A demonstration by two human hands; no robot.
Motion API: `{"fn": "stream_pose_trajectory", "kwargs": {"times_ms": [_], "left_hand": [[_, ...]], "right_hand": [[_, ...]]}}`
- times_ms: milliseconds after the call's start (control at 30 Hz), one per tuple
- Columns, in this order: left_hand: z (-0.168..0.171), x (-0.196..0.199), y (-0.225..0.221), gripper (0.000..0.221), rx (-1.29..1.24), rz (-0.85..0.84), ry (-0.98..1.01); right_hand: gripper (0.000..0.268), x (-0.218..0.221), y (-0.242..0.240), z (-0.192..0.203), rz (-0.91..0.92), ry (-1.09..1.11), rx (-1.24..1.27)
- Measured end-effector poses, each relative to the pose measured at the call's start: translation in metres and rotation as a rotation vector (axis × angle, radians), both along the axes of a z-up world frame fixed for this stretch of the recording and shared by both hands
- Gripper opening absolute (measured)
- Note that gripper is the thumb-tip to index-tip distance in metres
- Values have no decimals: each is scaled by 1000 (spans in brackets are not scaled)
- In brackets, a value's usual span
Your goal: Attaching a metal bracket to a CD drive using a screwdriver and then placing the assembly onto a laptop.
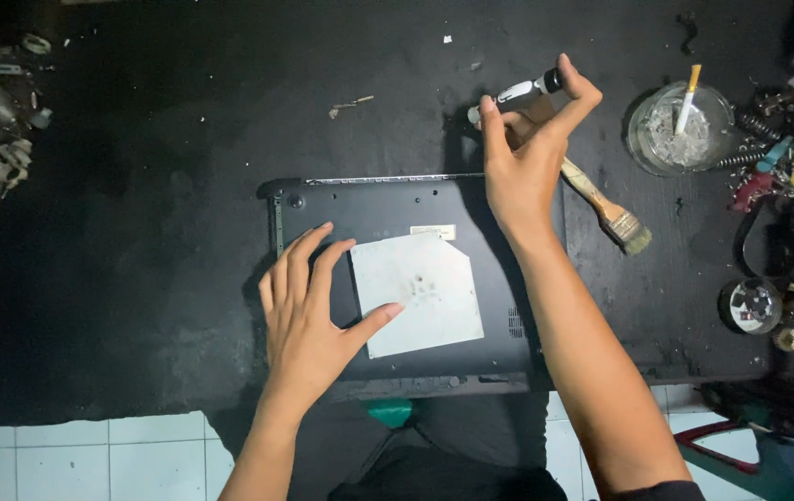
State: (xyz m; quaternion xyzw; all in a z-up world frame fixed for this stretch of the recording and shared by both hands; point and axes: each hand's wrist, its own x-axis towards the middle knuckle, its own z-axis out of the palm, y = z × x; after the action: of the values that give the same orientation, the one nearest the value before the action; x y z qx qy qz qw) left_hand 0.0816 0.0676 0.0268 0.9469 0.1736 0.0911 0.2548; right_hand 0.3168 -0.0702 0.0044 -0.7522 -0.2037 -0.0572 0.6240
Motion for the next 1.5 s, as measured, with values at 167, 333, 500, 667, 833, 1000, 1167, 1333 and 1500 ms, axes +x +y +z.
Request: {"fn": "stream_pose_trajectory", "kwargs": {"times_ms": [167, 333, 500, 667, 833, 1000, 1167, 1333, 1500], "left_hand": [[0, 0, 0, 74, -6, 6, -15], [3, 0, 0, 71, -14, -4, -58], [-1, -1, 1, 74, -28, -19, -51], [0, -4, 0, 73, -49, -18, -71], [-4, -5, 1, 68, -60, -17, -64], [-4, -4, 1, 64, -78, -10, -74], [-3, -5, 1, 62, -92, -13, -82], [-1, -5, 2, 61, -119, -6, -85], [-2, -7, 6, 42, -197, -23, -212]], "right_hand": [[55, 0, 1, 1, 0, -3, -29], [54, -3, 1, 6, 9, 9, -24], [50, -3, 0, 3, 17, -21, 16], [51, -4, 2, 5, -12, -31, 53], [52, -3, 1, 5, -6, -41, 57], [53, -3, 2, 7, -13, -3, -25], [54, -4, 1, 7, 4, 3, -42], [51, -5, 1, 6, 0, -11, -33], [57, -10, 6, 8, 2, -172, 211]]}}
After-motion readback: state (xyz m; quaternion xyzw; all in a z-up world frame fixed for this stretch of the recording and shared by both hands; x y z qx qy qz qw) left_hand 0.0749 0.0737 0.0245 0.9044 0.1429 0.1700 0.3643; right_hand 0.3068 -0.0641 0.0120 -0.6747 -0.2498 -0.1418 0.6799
